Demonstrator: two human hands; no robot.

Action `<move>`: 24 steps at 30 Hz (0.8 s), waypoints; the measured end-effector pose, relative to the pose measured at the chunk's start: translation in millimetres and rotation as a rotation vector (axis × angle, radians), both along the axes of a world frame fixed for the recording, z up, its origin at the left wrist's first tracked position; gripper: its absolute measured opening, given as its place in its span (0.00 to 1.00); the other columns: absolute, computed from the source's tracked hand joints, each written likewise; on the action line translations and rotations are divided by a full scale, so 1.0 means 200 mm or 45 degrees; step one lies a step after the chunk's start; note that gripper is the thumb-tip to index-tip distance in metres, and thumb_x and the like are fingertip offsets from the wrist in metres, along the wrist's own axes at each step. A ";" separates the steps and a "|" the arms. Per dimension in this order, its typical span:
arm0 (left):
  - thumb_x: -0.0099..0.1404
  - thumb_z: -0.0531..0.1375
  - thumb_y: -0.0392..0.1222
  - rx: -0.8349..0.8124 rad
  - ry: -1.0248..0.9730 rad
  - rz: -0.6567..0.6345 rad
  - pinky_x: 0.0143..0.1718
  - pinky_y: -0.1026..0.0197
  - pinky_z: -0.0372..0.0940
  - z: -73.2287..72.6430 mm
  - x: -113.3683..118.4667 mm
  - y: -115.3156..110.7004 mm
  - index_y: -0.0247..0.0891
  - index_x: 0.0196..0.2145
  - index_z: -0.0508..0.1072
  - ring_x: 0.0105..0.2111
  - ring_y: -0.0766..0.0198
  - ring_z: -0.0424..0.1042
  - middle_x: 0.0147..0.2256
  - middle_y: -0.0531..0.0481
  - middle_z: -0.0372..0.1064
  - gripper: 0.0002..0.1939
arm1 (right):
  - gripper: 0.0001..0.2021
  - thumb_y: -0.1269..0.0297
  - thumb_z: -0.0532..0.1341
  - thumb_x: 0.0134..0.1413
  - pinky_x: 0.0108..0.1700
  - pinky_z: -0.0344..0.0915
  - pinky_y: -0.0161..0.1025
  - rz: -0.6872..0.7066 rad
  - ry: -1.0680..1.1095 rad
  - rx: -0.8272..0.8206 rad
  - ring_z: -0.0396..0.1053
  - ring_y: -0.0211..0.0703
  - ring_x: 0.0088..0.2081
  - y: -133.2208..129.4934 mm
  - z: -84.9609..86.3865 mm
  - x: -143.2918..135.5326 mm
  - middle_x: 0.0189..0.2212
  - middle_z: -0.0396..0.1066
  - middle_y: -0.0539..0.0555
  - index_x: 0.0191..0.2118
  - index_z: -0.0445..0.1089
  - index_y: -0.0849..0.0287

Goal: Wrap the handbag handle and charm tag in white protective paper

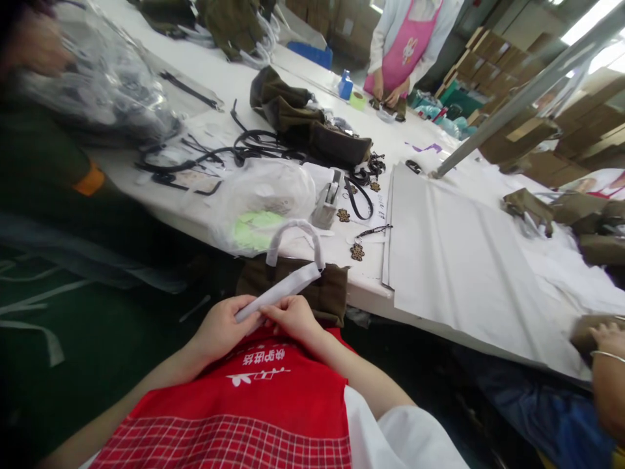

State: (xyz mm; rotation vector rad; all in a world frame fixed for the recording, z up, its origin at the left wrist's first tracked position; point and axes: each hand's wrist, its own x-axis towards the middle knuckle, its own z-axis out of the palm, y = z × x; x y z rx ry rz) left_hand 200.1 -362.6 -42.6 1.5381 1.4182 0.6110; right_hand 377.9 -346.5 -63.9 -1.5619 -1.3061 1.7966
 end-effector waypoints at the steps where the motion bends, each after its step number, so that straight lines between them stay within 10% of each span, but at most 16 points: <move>1: 0.60 0.56 0.45 0.001 -0.010 0.005 0.32 0.63 0.62 0.00 0.00 0.00 0.36 0.35 0.77 0.29 0.61 0.72 0.30 0.50 0.76 0.13 | 0.23 0.44 0.67 0.43 0.16 0.53 0.30 0.004 -0.047 -0.006 0.60 0.33 0.14 -0.01 -0.01 0.00 0.14 0.67 0.51 0.19 0.70 0.63; 12: 0.55 0.58 0.44 -0.121 -0.310 -0.033 0.30 0.64 0.63 -0.03 -0.02 0.01 0.35 0.38 0.72 0.30 0.61 0.70 0.30 0.51 0.73 0.14 | 0.25 0.42 0.65 0.46 0.17 0.54 0.30 -0.107 -0.137 0.120 0.62 0.34 0.16 -0.06 -0.07 -0.01 0.14 0.67 0.51 0.20 0.69 0.63; 24: 0.51 0.62 0.63 -0.492 -0.712 0.418 0.25 0.64 0.60 -0.14 -0.01 0.04 0.34 0.30 0.73 0.24 0.64 0.66 0.23 0.52 0.68 0.26 | 0.20 0.49 0.67 0.46 0.29 0.63 0.34 0.117 0.174 0.170 0.66 0.36 0.25 -0.04 -0.03 0.09 0.28 0.73 0.52 0.36 0.72 0.63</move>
